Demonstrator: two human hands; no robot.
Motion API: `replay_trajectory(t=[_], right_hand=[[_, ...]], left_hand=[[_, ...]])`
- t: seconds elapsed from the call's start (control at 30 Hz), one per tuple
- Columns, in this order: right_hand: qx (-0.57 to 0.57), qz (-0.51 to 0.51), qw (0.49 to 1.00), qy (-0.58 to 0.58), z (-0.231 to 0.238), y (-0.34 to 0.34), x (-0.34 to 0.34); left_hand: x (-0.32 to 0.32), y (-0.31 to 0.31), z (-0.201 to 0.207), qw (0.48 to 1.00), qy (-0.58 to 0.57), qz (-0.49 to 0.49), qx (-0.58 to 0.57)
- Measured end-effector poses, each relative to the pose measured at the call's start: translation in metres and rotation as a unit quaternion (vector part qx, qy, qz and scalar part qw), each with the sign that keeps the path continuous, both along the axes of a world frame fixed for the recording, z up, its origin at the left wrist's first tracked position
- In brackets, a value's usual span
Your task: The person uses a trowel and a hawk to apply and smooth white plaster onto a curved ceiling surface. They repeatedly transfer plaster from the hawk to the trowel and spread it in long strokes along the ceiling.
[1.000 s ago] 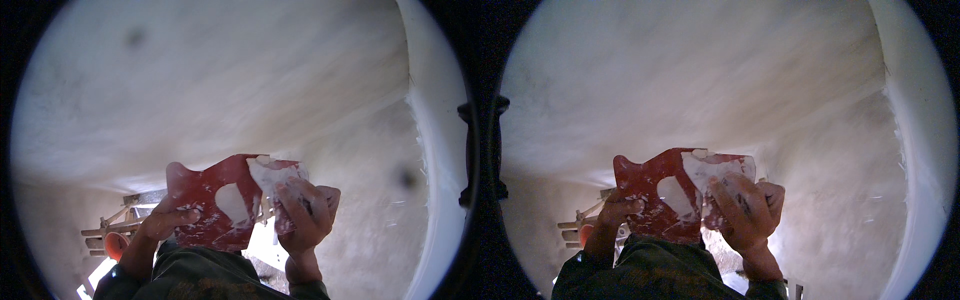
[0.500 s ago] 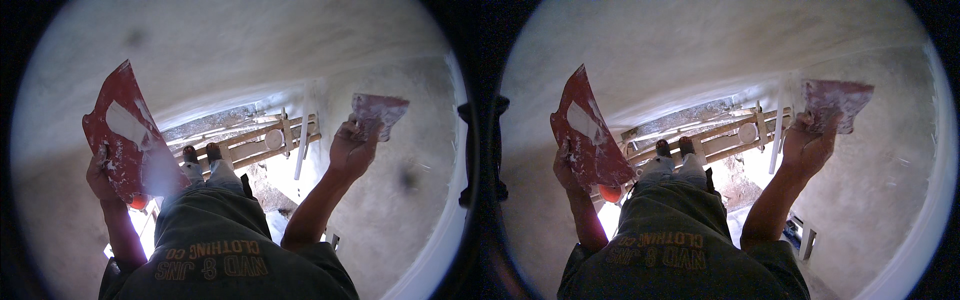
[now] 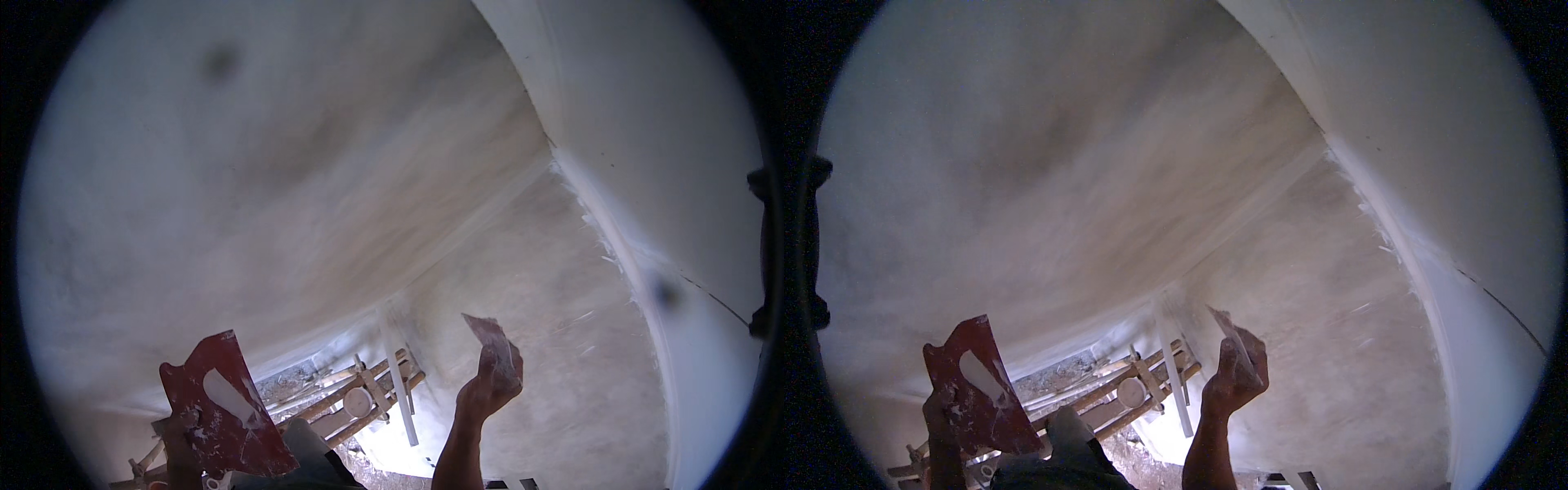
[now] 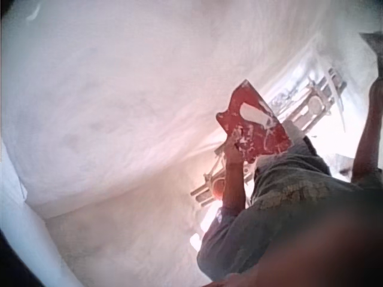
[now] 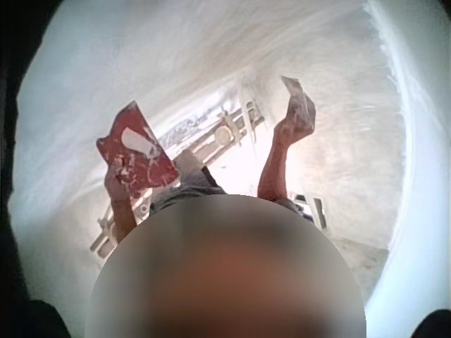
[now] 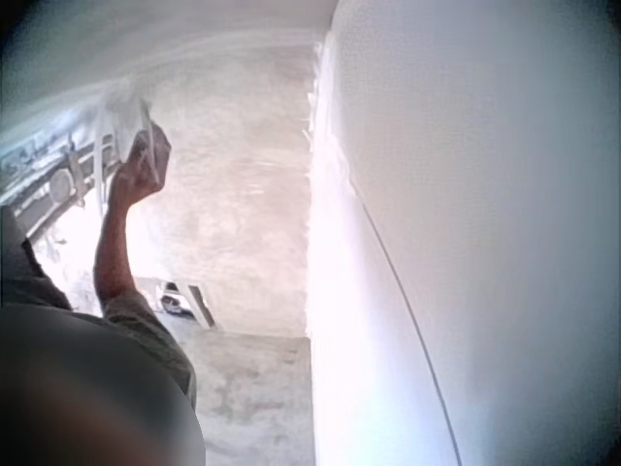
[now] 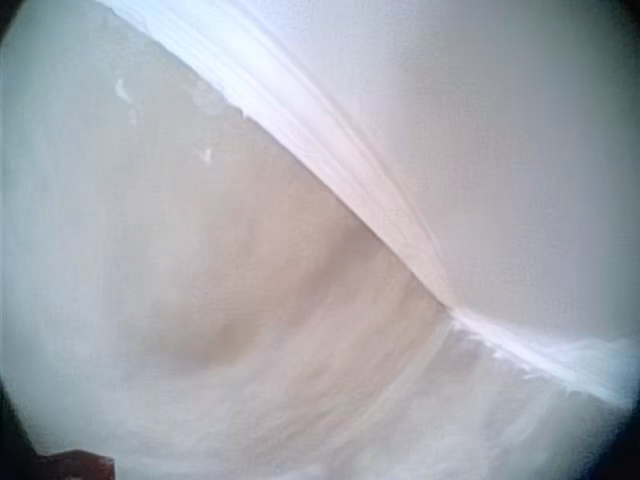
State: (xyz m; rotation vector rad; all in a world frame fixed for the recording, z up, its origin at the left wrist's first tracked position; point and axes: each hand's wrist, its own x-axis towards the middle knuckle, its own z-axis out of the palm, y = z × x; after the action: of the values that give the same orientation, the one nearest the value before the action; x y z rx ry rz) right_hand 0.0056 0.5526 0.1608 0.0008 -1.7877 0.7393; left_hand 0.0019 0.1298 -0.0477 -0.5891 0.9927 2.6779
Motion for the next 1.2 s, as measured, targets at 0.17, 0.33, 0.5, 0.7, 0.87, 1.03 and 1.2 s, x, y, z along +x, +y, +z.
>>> replay_trajectory(t=[0.17,0.33,0.5,0.7,0.87,1.03,1.2], right_hand=[[0.139,-0.063,0.988,0.033,0.065,-0.012,-0.043],[0.231,0.027,0.969,0.085,0.118,0.009,-0.104],[0.365,0.038,0.921,0.128,0.167,0.029,-0.158],[0.413,0.035,0.902,0.122,0.256,0.020,-0.227],[0.423,0.037,0.899,0.103,0.323,-0.007,-0.272],[0.545,-0.065,0.815,0.186,0.374,-0.042,-0.293],[0.497,-0.002,0.857,0.135,0.375,-0.051,-0.296]], left_hand=[[0.009,-0.021,-0.020,0.998,0.029,0.014,0.052],[0.024,-0.033,-0.078,0.994,-0.047,0.076,-0.062],[0.038,-0.033,-0.114,0.985,-0.046,0.130,-0.100],[0.044,0.035,-0.115,0.968,-0.096,0.207,-0.106],[0.036,0.099,-0.085,0.964,-0.116,0.232,-0.054],[0.020,0.139,-0.050,0.963,-0.131,0.233,-0.011],[0.014,0.162,-0.047,0.961,-0.112,0.254,-0.004]])
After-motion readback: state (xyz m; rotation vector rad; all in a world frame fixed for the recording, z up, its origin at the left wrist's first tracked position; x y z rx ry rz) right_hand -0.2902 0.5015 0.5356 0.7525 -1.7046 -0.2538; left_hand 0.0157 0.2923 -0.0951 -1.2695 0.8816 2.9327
